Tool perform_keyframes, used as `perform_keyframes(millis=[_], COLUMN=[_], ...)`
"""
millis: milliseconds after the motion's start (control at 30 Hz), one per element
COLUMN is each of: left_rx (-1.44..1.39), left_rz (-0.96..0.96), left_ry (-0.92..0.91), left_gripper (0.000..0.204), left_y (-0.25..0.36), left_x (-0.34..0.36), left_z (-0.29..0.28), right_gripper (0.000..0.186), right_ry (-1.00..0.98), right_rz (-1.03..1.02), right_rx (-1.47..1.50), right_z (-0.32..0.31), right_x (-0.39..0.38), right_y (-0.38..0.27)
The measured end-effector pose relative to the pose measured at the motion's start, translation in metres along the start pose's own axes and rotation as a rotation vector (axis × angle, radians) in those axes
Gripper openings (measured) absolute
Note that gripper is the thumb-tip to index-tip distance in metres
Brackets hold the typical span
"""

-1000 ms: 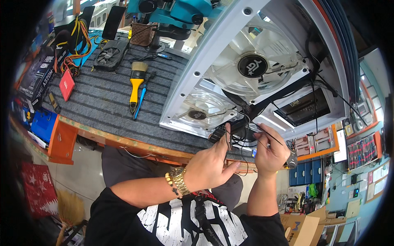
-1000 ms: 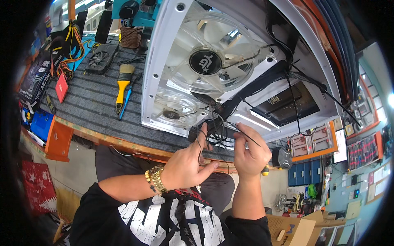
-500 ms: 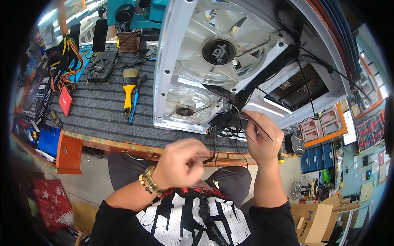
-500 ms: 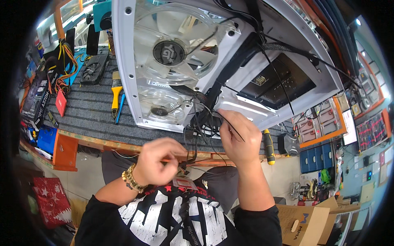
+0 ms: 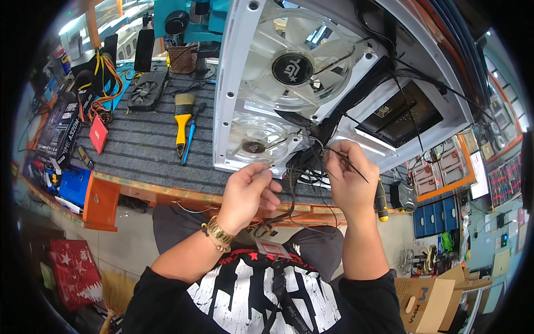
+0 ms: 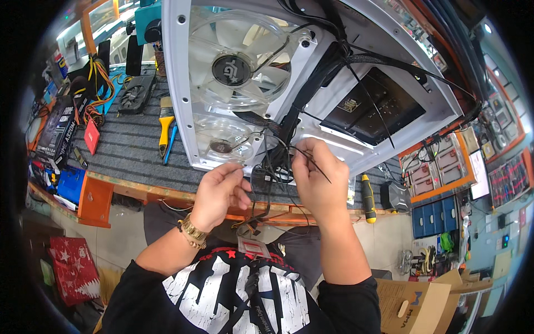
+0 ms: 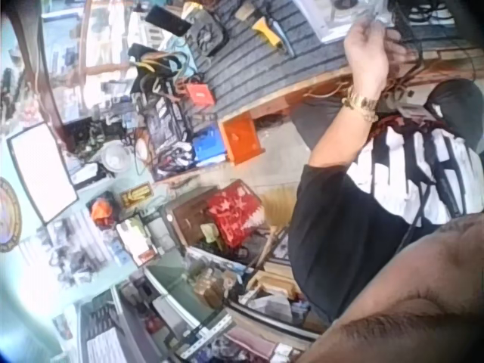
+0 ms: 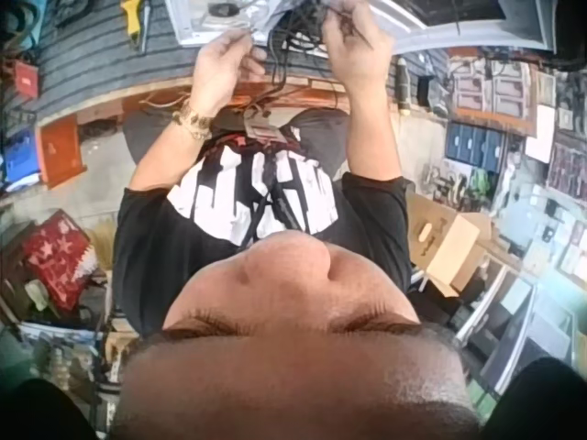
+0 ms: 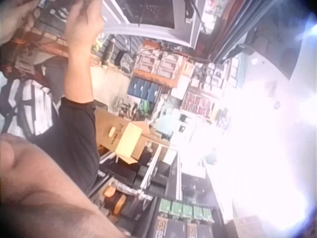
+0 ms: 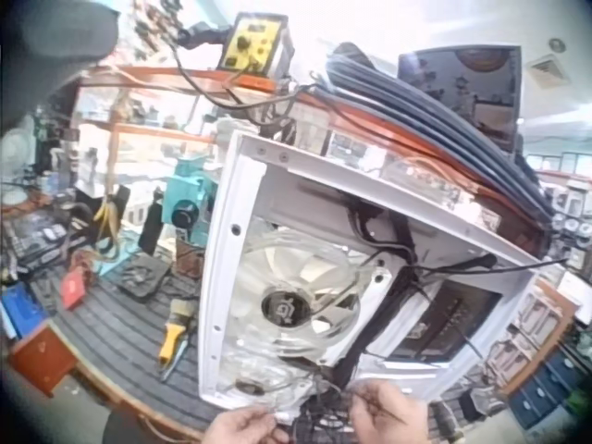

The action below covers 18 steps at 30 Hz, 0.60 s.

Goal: The person organizes and connects wires within a computer case using a screwdriver to route cables through an internal opening.

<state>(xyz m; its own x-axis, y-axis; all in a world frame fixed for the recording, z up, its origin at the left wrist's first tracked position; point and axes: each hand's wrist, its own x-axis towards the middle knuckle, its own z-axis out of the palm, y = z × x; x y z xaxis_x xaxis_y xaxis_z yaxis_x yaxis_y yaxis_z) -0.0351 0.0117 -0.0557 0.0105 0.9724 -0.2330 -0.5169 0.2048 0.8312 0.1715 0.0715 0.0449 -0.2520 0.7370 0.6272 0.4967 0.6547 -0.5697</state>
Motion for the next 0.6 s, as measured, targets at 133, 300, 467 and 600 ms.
perform_keyframes(millis=[133,300,467,600], left_rx=[-0.332,-0.268,-0.222,-0.204], left_rz=[-0.093,-0.102,-0.056,-0.049], left_ry=[-0.007,-0.045,0.058,0.104], left_gripper=[0.026,0.019,0.022,0.020], left_y=[-0.004,-0.015,-0.011,-0.015], left_x=[0.003,0.015,0.009,0.009], left_z=[0.010,0.013,0.025,0.028], right_gripper=[0.013,0.013,0.014,0.014], right_ry=[0.010,-0.003,0.002,0.035], right_rz=[-0.088,-0.028,0.001,0.030], right_rx=[-0.087,-0.122,-0.067,-0.055], right_z=[0.001,-0.002,0.001,0.006], right_x=[0.006,0.006,0.003,-0.002], right_y=[-0.007,-0.008,0.002,0.007])
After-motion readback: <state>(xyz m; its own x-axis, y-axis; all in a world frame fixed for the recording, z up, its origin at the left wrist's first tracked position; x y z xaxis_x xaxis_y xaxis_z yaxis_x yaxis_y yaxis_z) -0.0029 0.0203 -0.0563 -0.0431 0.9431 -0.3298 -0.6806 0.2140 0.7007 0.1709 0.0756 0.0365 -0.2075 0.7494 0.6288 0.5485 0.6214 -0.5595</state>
